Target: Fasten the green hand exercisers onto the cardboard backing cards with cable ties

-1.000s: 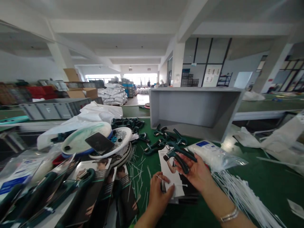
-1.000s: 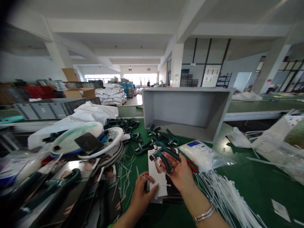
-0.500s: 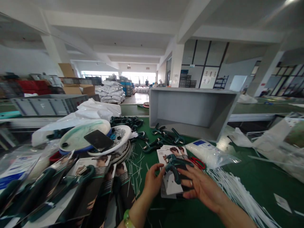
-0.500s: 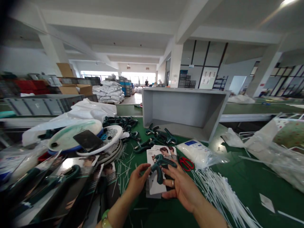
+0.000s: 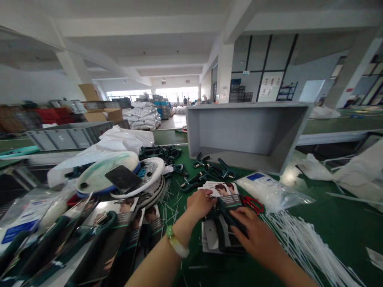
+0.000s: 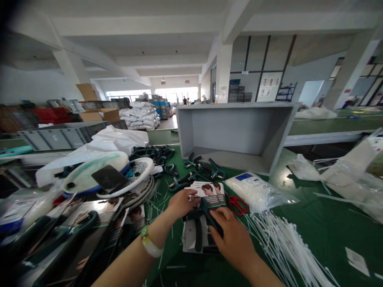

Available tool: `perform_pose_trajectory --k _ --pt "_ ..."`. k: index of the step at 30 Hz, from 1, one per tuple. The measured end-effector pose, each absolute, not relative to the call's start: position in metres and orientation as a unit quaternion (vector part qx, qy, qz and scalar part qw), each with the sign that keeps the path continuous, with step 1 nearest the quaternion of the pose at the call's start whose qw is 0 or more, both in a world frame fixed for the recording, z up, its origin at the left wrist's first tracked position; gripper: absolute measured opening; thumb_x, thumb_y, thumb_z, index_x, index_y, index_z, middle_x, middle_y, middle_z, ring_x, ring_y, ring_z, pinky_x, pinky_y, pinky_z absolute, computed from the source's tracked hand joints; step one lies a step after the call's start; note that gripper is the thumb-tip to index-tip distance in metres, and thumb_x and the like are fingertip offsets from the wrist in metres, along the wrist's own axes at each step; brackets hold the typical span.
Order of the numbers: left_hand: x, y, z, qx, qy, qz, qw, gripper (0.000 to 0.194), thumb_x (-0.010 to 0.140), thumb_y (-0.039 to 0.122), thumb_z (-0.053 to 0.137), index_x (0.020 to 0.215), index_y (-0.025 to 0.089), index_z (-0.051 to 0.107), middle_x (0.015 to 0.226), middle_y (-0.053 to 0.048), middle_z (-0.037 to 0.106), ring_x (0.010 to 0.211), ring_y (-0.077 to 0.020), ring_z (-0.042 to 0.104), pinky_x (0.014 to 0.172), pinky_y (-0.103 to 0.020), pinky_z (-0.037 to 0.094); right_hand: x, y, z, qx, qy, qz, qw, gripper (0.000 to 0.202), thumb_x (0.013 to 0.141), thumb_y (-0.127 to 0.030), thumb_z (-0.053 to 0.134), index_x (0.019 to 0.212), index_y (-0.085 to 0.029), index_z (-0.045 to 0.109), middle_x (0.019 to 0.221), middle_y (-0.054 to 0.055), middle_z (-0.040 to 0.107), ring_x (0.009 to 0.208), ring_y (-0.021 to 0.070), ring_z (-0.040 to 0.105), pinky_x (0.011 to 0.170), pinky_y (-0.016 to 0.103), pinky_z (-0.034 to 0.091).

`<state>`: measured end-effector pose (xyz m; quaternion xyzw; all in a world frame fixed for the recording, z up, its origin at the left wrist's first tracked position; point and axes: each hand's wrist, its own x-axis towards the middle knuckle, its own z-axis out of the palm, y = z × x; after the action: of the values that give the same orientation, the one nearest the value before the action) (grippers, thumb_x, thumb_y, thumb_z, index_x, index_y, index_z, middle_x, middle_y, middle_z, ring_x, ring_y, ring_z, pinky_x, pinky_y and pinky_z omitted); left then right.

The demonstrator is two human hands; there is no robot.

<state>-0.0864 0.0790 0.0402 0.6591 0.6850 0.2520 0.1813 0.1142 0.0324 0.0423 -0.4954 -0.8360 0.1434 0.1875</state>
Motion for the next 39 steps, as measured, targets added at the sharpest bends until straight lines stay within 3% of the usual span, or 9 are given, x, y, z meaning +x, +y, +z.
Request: perform_pose_trajectory --k 5,11,16,20,22,27,32,39 --pt "-0.074 0.095 0.041 0.679 0.672 0.237 0.176 0.020 0.072 0.042 0.057 0.080 0.030 0.071 0.084 0.000 0.071 0.080 -0.0195 0.063 0.064 -0.025 0.041 0.102 0.055 0.048 -0.433 -0.887 0.105 0.118 0.026 0.076 -0.023 0.054 0.100 -0.024 0.066 0.098 0.006 0.059 0.087 0.0190 0.058 0.076 0.030 0.045" --pt "-0.076 0.091 0.034 0.700 0.635 0.271 0.186 0.018 0.074 0.041 0.057 0.080 0.029 0.070 0.082 0.003 0.071 0.076 -0.0154 0.062 0.064 -0.023 0.039 0.098 0.065 0.042 -0.401 -0.911 0.064 0.078 0.019 0.081 -0.023 0.051 0.085 -0.023 0.069 0.093 0.006 0.056 0.080 0.0176 0.056 0.069 0.028 0.043" --pt "-0.076 0.096 0.022 0.680 0.630 0.301 0.223 0.021 0.075 0.040 0.057 0.082 0.024 0.068 0.077 0.003 0.070 0.069 -0.0133 0.061 0.060 -0.021 0.041 0.102 0.069 0.048 -0.348 -0.933 0.063 0.067 0.023 0.075 -0.021 0.057 0.095 -0.025 0.066 0.098 0.006 0.054 0.084 0.0179 0.054 0.071 0.029 0.041" --pt "-0.077 0.099 0.015 0.667 0.626 0.322 0.244 0.020 0.074 0.038 0.057 0.081 0.023 0.067 0.075 0.003 0.069 0.067 -0.0123 0.060 0.059 -0.021 0.041 0.100 0.073 0.046 -0.323 -0.944 0.028 0.058 0.018 0.080 -0.024 0.050 0.082 -0.023 0.068 0.094 0.005 0.055 0.078 0.0162 0.053 0.066 0.027 0.040" --pt "-0.080 0.099 0.012 0.659 0.630 0.329 0.246 0.020 0.074 0.038 0.057 0.082 0.022 0.066 0.074 0.003 0.069 0.066 -0.0125 0.060 0.058 -0.021 0.041 0.100 0.073 0.045 -0.323 -0.945 0.022 0.057 0.022 0.080 -0.020 0.046 0.086 -0.023 0.067 0.094 0.006 0.055 0.078 0.0166 0.053 0.065 0.027 0.040" --pt "-0.085 0.103 0.007 0.646 0.637 0.332 0.257 0.022 0.074 0.040 0.057 0.082 0.021 0.066 0.077 0.001 0.070 0.069 -0.0133 0.062 0.061 -0.022 0.043 0.104 0.071 0.057 -0.277 -0.960 0.028 0.037 0.032 0.068 -0.016 0.053 0.097 -0.023 0.065 0.104 0.008 0.053 0.087 0.0207 0.053 0.071 0.032 0.041" --pt "-0.085 0.113 0.003 0.644 0.636 0.334 0.266 0.027 0.072 0.039 0.059 0.090 0.019 0.066 0.085 -0.003 0.070 0.075 -0.0147 0.063 0.064 -0.023 0.045 0.095 0.076 0.068 -0.174 -0.984 -0.039 -0.011 0.017 0.074 -0.019 0.052 0.083 -0.019 0.067 0.093 0.008 0.059 0.079 0.0207 0.053 0.061 0.029 0.039" --pt "-0.084 0.109 0.008 0.674 0.607 0.340 0.247 0.022 0.075 0.037 0.057 0.086 0.020 0.067 0.079 0.000 0.070 0.069 -0.0127 0.062 0.063 -0.022 0.044 0.091 0.085 0.056 -0.136 -0.990 -0.021 -0.005 0.024 0.081 -0.012 0.043 0.079 -0.017 0.067 0.084 0.008 0.063 0.077 0.0192 0.053 0.061 0.029 0.037"
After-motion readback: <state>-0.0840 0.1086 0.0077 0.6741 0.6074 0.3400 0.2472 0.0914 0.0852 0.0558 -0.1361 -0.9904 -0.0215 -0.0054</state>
